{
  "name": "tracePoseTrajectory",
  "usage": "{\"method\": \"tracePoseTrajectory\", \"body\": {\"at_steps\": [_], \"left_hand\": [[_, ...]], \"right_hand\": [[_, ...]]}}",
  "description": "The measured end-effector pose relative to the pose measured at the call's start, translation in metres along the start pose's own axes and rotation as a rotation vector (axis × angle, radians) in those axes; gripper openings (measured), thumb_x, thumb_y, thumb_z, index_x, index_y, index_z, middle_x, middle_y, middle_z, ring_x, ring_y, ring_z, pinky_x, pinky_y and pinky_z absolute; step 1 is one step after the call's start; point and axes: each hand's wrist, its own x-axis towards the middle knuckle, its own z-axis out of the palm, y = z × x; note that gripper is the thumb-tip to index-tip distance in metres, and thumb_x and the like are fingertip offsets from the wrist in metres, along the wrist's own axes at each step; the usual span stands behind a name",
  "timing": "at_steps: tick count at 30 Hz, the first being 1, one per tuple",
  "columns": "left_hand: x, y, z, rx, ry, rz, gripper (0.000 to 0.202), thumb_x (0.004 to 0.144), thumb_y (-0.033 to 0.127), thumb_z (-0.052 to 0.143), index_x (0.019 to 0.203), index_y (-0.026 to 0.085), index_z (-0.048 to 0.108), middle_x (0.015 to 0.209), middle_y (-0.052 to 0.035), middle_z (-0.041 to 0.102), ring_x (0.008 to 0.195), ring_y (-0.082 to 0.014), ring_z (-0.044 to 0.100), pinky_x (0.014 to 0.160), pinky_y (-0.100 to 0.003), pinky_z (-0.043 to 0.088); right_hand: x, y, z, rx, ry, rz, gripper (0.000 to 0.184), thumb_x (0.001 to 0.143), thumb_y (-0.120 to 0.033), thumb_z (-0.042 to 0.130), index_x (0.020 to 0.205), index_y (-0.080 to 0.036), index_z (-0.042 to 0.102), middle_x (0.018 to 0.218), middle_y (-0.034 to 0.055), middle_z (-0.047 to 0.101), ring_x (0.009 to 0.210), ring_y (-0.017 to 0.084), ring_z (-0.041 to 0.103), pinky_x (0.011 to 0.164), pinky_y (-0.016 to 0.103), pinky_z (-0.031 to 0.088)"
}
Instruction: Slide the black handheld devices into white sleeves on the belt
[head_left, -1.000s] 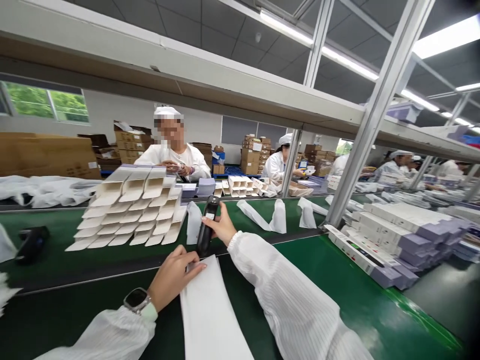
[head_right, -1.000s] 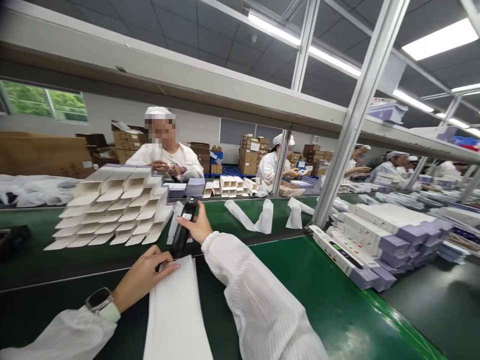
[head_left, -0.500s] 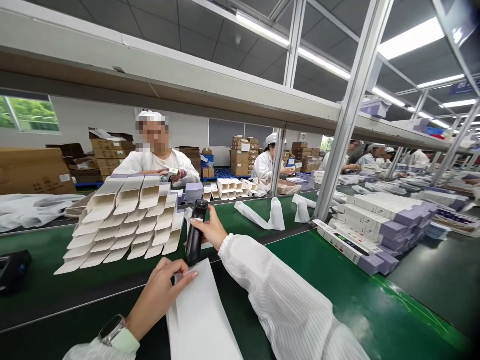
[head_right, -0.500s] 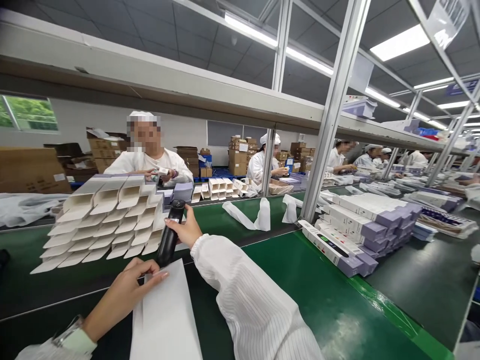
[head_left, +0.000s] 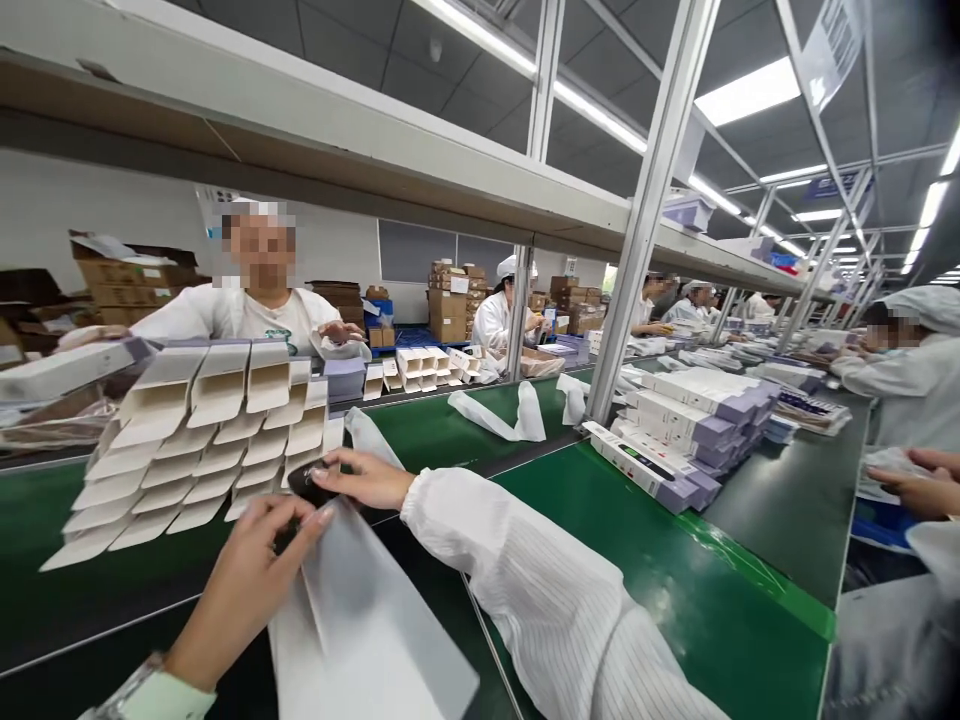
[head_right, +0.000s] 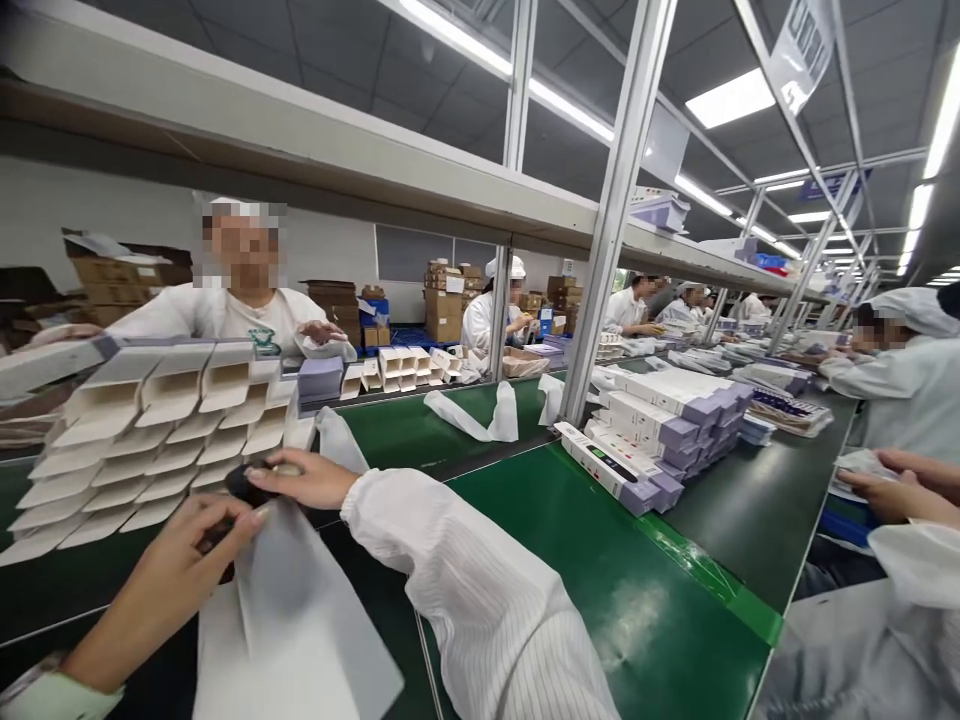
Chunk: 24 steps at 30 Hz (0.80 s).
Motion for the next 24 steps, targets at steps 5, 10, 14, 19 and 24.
{"method": "tracePoseTrajectory", "body": {"at_steps": [5,10,14,19,24], "left_hand": [[0.005,0.005,-0.016,-0.072,0.088,-0.083,0.033,0.071,0.052,0.042,0.079,0.022,0.054,0.1,-0.0027,0.042,0.084,-0.0184,0.048,0.056,-0.022,0.044],[0.009,0.013,-0.025,-0.173,0.193,-0.07,0.029,0.074,0.05,0.04,0.075,0.023,0.052,0.097,-0.0003,0.046,0.074,-0.0163,0.049,0.051,-0.022,0.042],[0.018,0.027,-0.027,-0.291,0.335,-0.055,0.024,0.072,0.047,0.045,0.074,0.024,0.05,0.093,-0.0001,0.048,0.066,-0.0142,0.048,0.053,-0.023,0.042],[0.027,0.024,-0.018,-0.464,0.332,0.011,0.026,0.077,0.042,0.041,0.093,0.024,0.048,0.104,-0.0014,0.046,0.09,-0.0156,0.046,0.071,-0.024,0.041],[0.021,-0.017,0.005,-0.438,0.073,-0.113,0.035,0.077,0.045,0.04,0.104,0.024,0.042,0.103,-0.0033,0.051,0.093,-0.0189,0.048,0.07,-0.027,0.041]], "right_hand": [[-0.005,-0.004,-0.007,0.183,-0.422,0.151,0.045,0.057,-0.056,0.055,0.079,-0.016,0.056,0.077,0.0004,0.052,0.067,0.009,0.052,0.055,0.019,0.044],[-0.012,-0.003,-0.01,0.471,-0.465,0.179,0.065,0.053,-0.044,0.066,0.112,-0.032,0.04,0.078,-0.0037,0.053,0.067,0.008,0.054,0.063,0.024,0.043],[-0.038,0.013,0.017,0.484,-0.387,0.224,0.068,0.045,-0.025,0.074,0.107,-0.028,0.045,0.077,-0.0041,0.054,0.067,0.008,0.053,0.068,0.024,0.041],[-0.05,0.031,0.037,0.552,0.114,0.101,0.048,0.046,-0.02,0.072,0.09,-0.019,0.052,0.075,-0.0019,0.056,0.065,0.012,0.053,0.066,0.027,0.043],[-0.008,0.043,-0.036,0.303,0.891,-0.244,0.042,0.061,-0.022,0.054,0.101,-0.018,0.043,0.086,0.0003,0.055,0.076,0.013,0.053,0.072,0.027,0.042]]}}
